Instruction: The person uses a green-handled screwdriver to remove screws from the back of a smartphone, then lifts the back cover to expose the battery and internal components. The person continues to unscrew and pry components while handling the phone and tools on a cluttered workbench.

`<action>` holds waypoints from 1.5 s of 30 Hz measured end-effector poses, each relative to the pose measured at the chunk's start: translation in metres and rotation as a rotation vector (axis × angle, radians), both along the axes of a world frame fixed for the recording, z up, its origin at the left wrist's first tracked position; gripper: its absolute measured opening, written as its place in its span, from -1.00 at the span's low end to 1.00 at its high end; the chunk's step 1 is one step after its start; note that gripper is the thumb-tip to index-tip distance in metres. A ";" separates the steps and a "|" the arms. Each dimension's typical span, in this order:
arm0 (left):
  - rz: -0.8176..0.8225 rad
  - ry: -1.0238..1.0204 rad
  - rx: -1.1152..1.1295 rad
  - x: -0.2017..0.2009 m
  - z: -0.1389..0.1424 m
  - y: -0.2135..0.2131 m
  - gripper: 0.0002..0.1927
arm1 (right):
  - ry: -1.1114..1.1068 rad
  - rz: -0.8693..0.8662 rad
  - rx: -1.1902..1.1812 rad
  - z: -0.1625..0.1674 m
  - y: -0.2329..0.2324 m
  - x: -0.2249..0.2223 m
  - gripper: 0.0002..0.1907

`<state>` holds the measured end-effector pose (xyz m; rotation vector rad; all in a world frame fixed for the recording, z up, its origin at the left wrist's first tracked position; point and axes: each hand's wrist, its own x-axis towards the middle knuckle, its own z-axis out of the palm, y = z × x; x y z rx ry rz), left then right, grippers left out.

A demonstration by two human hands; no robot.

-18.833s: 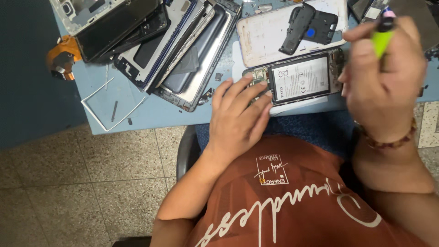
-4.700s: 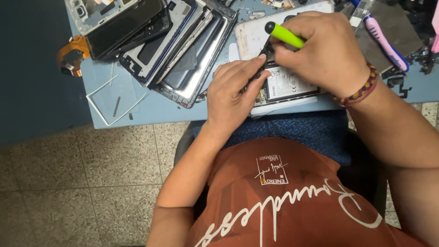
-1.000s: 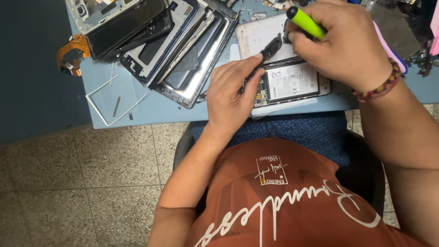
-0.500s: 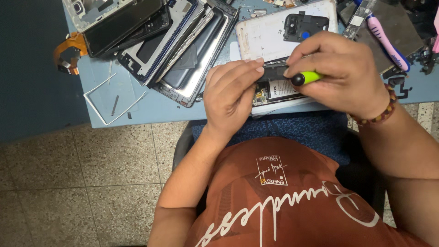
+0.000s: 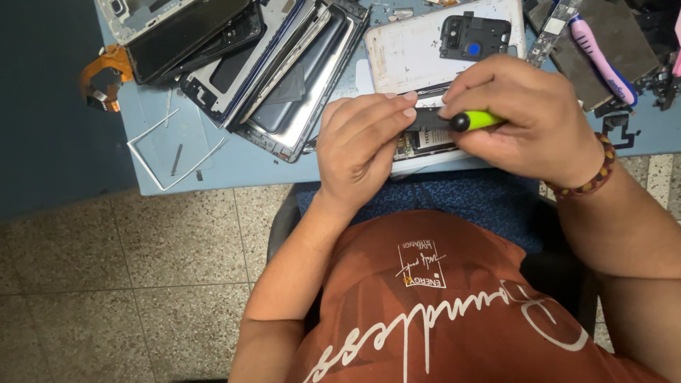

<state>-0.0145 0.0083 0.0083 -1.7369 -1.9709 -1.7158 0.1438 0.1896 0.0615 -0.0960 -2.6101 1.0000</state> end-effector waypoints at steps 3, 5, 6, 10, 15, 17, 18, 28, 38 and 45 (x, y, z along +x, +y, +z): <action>0.002 0.008 0.006 0.000 -0.001 0.000 -0.71 | 0.032 -0.015 0.001 0.002 0.000 -0.001 -0.77; 0.003 0.004 0.009 0.000 -0.001 0.001 -0.71 | 0.008 -0.027 -0.001 0.002 0.001 -0.002 -0.77; 0.003 0.002 0.011 0.001 -0.002 0.001 -0.72 | 0.017 -0.011 -0.010 0.002 0.001 -0.002 -0.77; 0.011 0.014 0.014 0.001 -0.002 0.000 -0.74 | 0.032 0.041 -0.022 -0.002 0.001 0.000 -0.76; 0.014 0.031 0.018 0.002 -0.002 0.001 -0.76 | -0.029 0.004 -0.038 -0.004 0.004 0.004 -0.78; 0.010 0.029 0.025 0.001 -0.001 0.002 -0.77 | -0.086 -0.051 -0.088 -0.004 0.006 0.007 -0.79; 0.009 0.028 0.027 0.001 0.000 0.002 -0.78 | -0.087 -0.064 -0.134 -0.003 0.007 0.009 -0.80; -0.205 0.299 0.001 -0.001 0.010 0.001 -0.84 | -0.475 -0.270 -0.516 -0.015 -0.015 0.047 -0.82; -0.267 0.298 -0.017 0.009 0.004 0.005 -0.82 | -0.425 -0.344 -0.927 -0.033 -0.028 0.075 -0.73; -0.141 0.261 -0.225 0.023 0.000 0.008 -0.63 | -0.323 -0.505 -0.672 -0.030 -0.008 0.090 -0.76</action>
